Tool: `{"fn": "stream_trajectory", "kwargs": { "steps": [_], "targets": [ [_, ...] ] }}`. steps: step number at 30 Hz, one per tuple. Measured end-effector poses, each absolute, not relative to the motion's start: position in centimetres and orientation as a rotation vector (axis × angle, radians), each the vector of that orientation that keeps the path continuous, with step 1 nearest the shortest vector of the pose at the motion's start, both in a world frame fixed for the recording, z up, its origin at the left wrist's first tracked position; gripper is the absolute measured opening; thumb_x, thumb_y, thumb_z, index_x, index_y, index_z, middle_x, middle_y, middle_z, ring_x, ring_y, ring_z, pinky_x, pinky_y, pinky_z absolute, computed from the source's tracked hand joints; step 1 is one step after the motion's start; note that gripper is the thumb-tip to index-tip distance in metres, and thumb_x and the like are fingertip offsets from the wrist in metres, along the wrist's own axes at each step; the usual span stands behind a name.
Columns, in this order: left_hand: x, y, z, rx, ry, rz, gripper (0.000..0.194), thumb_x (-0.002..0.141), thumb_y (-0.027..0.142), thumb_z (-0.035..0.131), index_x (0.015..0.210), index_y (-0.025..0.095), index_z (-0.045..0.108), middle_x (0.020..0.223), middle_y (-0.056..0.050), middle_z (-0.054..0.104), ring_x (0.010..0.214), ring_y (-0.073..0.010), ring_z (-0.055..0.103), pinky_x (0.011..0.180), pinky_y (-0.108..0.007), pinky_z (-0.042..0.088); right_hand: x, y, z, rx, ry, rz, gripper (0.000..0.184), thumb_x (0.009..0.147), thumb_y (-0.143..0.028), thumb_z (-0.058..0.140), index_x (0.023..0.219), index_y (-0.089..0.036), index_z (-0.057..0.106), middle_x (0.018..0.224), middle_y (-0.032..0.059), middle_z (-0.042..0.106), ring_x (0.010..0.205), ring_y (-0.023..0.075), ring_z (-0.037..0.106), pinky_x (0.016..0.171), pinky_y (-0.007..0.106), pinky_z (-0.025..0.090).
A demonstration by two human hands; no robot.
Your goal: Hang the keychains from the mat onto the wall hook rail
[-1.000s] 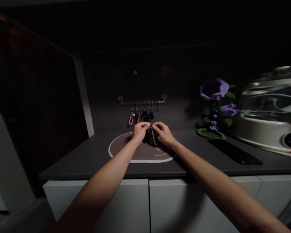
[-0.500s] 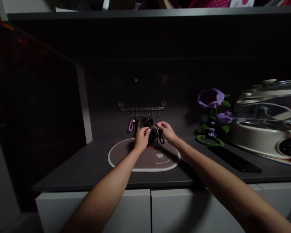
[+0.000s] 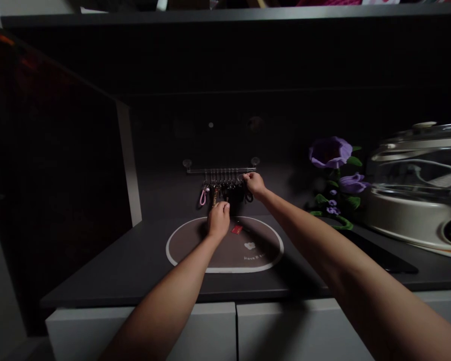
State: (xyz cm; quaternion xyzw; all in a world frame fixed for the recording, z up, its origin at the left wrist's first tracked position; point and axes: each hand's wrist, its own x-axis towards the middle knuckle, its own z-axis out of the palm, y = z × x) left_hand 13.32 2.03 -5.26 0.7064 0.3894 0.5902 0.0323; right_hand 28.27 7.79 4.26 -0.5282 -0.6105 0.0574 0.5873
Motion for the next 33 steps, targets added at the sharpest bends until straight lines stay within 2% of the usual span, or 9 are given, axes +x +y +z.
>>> {"fn": "stream_trajectory", "kwargs": {
  "steps": [5, 18, 28, 33],
  "targets": [
    [13.2, 2.3, -5.5, 2.268, 1.278, 1.768, 0.027, 0.085, 0.023, 0.033, 0.083, 0.016, 0.059, 0.085, -0.01, 0.06, 0.082, -0.0191, 0.053, 0.075, -0.03, 0.038, 27.5, 8.7, 4.8, -1.342, -1.387, 0.072, 0.022, 0.077, -0.027, 0.045, 0.065, -0.014, 0.058, 0.065, 0.0047, 0.059, 0.061, 0.0122, 0.051, 0.059, 0.022, 0.036],
    [13.2, 2.2, -5.7, 2.232, 1.235, 1.747, 0.023, 0.084, 0.023, 0.036, 0.082, 0.018, 0.059, 0.084, -0.009, 0.059, 0.084, -0.0199, 0.052, 0.077, -0.031, 0.037, 27.4, 10.4, 3.8, -1.403, -1.267, 0.073, 0.023, 0.077, -0.029, 0.049, 0.07, -0.013, 0.064, 0.073, 0.0109, 0.064, 0.071, 0.0188, 0.059, 0.065, 0.026, 0.04],
    [13.1, 2.3, -5.8, 2.25, 1.293, 1.712, 0.024, 0.084, 0.02, 0.035, 0.081, 0.017, 0.059, 0.081, -0.009, 0.059, 0.079, -0.0188, 0.052, 0.074, -0.03, 0.038, 27.7, 10.6, 2.3, -1.324, -1.27, 0.151, 0.023, 0.075, -0.03, 0.049, 0.078, -0.012, 0.065, 0.073, 0.0073, 0.064, 0.067, 0.0143, 0.056, 0.064, 0.023, 0.04],
    [13.1, 2.5, -5.9, 2.28, 1.305, 1.695, 0.024, 0.083, 0.018, 0.035, 0.08, 0.017, 0.059, 0.08, -0.008, 0.059, 0.078, -0.0177, 0.053, 0.074, -0.029, 0.038, 28.1, 10.6, 2.0, -1.306, -1.305, 0.172, 0.021, 0.076, -0.025, 0.048, 0.083, -0.013, 0.064, 0.081, 0.0067, 0.065, 0.074, 0.0139, 0.058, 0.07, 0.024, 0.042]
  ]
}}
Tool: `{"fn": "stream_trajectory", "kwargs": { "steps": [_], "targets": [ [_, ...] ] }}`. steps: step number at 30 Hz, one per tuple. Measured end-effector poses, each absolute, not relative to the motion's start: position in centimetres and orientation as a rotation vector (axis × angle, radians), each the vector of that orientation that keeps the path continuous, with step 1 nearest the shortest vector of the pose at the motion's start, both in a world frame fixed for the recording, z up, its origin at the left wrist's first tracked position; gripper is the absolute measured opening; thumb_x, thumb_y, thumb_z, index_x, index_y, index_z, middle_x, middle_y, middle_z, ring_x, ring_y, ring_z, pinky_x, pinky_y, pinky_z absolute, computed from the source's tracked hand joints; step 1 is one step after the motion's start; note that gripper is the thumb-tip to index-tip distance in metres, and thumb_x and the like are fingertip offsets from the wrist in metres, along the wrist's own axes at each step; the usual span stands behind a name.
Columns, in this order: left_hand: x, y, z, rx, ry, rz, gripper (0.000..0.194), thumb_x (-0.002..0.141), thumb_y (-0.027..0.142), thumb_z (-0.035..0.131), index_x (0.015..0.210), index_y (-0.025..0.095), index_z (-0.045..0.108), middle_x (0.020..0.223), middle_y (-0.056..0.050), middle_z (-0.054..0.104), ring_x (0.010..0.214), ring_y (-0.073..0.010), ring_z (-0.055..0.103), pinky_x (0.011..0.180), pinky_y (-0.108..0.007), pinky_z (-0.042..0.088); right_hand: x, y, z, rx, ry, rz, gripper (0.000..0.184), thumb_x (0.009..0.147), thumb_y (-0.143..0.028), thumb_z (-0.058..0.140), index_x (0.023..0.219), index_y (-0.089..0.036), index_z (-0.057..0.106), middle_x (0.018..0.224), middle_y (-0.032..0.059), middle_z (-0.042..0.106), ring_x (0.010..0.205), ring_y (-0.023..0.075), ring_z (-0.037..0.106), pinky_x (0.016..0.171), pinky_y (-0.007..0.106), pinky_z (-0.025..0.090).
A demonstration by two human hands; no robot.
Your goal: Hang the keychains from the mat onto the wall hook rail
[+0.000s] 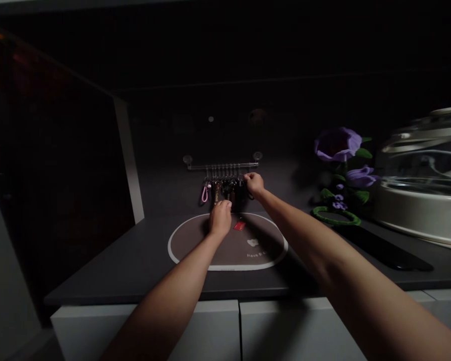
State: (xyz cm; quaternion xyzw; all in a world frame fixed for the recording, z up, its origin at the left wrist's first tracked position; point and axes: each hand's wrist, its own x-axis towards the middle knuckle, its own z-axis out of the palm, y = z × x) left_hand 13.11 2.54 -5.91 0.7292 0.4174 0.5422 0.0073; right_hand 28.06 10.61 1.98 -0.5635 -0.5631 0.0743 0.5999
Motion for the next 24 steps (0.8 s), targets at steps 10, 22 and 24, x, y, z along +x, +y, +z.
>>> {"fn": "stream_trajectory", "kwargs": {
  "steps": [10, 22, 24],
  "targets": [
    [13.2, 2.4, -6.2, 2.388, 1.351, 1.513, 0.019, 0.082, 0.019, 0.043, 0.087, 0.016, 0.061, 0.087, -0.007, 0.062, 0.082, -0.0156, 0.055, 0.075, -0.027, 0.042, 28.6, 7.8, 1.1, -1.26, -1.37, 0.135, 0.028, 0.075, -0.018, 0.05, 0.101, -0.013, 0.061, 0.103, 0.0104, 0.063, 0.095, 0.0167, 0.058, 0.085, 0.027, 0.042],
    [13.2, 2.4, -7.2, 2.605, 1.344, 1.077, 0.032, 0.074, 0.037, 0.055, 0.097, 0.016, 0.065, 0.088, -0.008, 0.063, 0.08, -0.0171, 0.056, 0.074, -0.026, 0.043, 30.1, 3.0, -5.1, -1.281, -1.493, 0.294, 0.018, 0.074, -0.016, 0.052, 0.09, -0.013, 0.061, 0.092, 0.0072, 0.065, 0.083, 0.0138, 0.059, 0.079, 0.028, 0.044],
    [13.1, 2.3, -7.2, 2.629, 1.349, 1.023, 0.037, 0.072, 0.042, 0.056, 0.098, 0.017, 0.065, 0.091, -0.009, 0.063, 0.082, -0.0182, 0.056, 0.076, -0.027, 0.042, 30.6, 2.4, -6.0, -1.35, -1.562, 0.284, 0.018, 0.075, -0.016, 0.051, 0.09, -0.013, 0.061, 0.092, 0.0077, 0.065, 0.083, 0.0139, 0.059, 0.078, 0.027, 0.044]
  ]
}}
